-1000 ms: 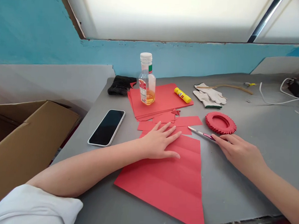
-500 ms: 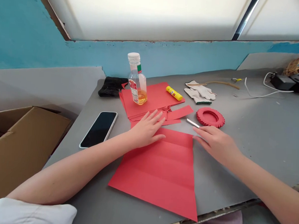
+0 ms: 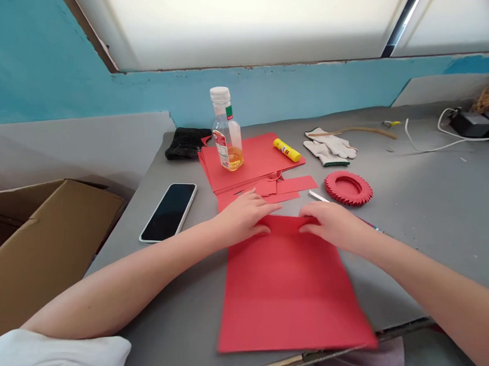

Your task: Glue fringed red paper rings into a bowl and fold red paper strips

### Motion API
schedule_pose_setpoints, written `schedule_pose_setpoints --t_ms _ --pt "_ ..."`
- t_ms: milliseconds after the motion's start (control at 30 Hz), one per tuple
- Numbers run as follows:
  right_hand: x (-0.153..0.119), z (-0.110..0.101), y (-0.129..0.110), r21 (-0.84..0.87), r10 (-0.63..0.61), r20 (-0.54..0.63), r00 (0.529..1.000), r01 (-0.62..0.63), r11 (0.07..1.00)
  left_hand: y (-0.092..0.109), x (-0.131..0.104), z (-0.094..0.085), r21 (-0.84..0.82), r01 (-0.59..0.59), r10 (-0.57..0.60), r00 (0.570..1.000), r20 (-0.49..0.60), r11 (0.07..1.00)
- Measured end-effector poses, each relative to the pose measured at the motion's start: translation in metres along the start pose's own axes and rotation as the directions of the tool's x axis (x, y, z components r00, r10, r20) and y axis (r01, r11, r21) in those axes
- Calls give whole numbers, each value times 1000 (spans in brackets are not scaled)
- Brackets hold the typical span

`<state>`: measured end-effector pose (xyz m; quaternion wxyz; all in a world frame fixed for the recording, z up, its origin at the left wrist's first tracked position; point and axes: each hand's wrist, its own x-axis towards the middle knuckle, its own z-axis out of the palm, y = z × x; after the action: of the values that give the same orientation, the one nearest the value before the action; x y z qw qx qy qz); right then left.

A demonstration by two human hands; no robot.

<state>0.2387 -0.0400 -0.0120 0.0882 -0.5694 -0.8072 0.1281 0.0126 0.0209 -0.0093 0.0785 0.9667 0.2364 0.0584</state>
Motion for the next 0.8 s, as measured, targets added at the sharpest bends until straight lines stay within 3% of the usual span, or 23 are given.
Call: schedule_pose_setpoints --t_ms 133,367,600,800 --pt "-23 7 -3 -271 -101 -173 980 51 961 14 -5 7 65 61 -55 995 -81 996" --pt "-60 41 -10 -437 -345 -240 907 216 873 49 -35 38 124 24 -12 995 -96 992" --pt "-76 57 -30 -343 -246 -144 959 185 921 68 -47 41 -11 3 -2 993 118 1000" --pt "-78 60 -34 -327 -236 -149 960 177 928 65 -45 45 -65 -8 18 988 156 998"
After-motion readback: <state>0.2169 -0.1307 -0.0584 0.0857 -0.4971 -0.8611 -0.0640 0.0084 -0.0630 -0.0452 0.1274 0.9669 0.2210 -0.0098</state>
